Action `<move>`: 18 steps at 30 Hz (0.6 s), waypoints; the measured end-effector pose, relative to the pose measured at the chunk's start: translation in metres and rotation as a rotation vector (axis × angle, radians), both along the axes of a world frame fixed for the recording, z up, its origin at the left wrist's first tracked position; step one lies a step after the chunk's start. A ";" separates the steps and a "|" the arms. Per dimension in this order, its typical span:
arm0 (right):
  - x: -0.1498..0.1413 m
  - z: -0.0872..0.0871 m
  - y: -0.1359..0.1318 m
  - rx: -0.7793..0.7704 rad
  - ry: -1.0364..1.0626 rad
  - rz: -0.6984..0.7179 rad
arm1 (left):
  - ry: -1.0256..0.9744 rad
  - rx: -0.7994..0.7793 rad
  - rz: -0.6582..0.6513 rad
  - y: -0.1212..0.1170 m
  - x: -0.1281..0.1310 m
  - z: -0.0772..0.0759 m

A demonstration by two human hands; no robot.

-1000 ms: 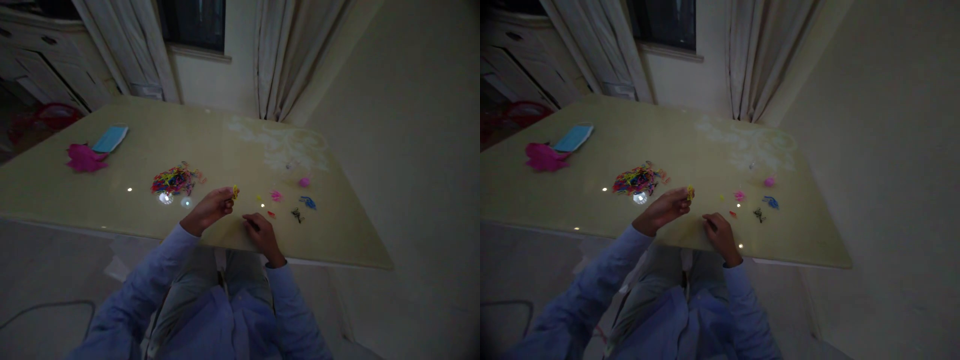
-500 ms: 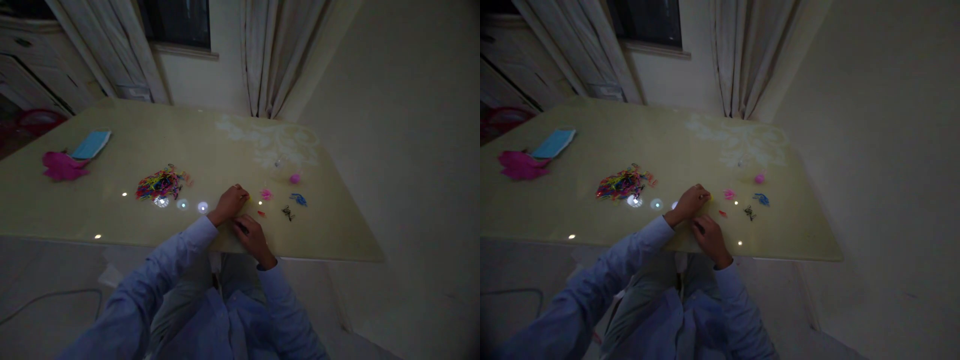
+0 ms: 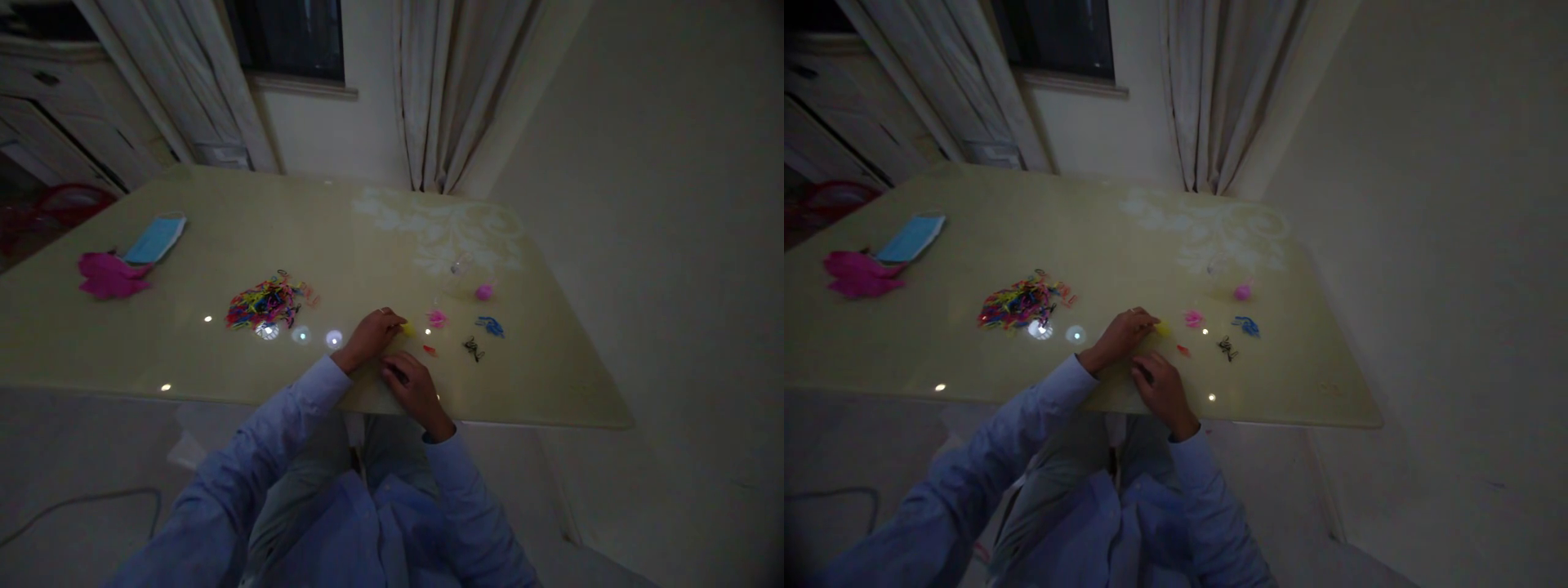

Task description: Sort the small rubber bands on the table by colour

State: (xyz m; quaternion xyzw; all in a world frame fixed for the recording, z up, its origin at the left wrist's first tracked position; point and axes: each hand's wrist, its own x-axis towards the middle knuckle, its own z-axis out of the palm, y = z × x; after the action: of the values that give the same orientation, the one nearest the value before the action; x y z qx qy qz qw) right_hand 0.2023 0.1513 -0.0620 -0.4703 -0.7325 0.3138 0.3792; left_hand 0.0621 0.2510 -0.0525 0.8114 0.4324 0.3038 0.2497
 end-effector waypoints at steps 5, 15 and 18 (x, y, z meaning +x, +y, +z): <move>0.001 0.003 0.001 -0.002 0.002 0.005 | -0.125 0.051 0.090 -0.018 -0.029 0.010; -0.002 0.020 0.015 -0.075 -0.056 0.043 | -0.080 0.156 0.307 -0.093 -0.120 -0.009; -0.020 0.035 0.033 -0.053 -0.083 0.116 | -0.105 0.176 0.326 -0.102 -0.132 -0.016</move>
State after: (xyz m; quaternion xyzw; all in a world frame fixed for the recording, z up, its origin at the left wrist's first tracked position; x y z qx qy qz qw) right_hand 0.1819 0.1845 -0.0273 -0.4497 -0.7648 0.3349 0.3172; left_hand -0.0695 0.1492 -0.0685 0.7324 0.5161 0.4189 0.1477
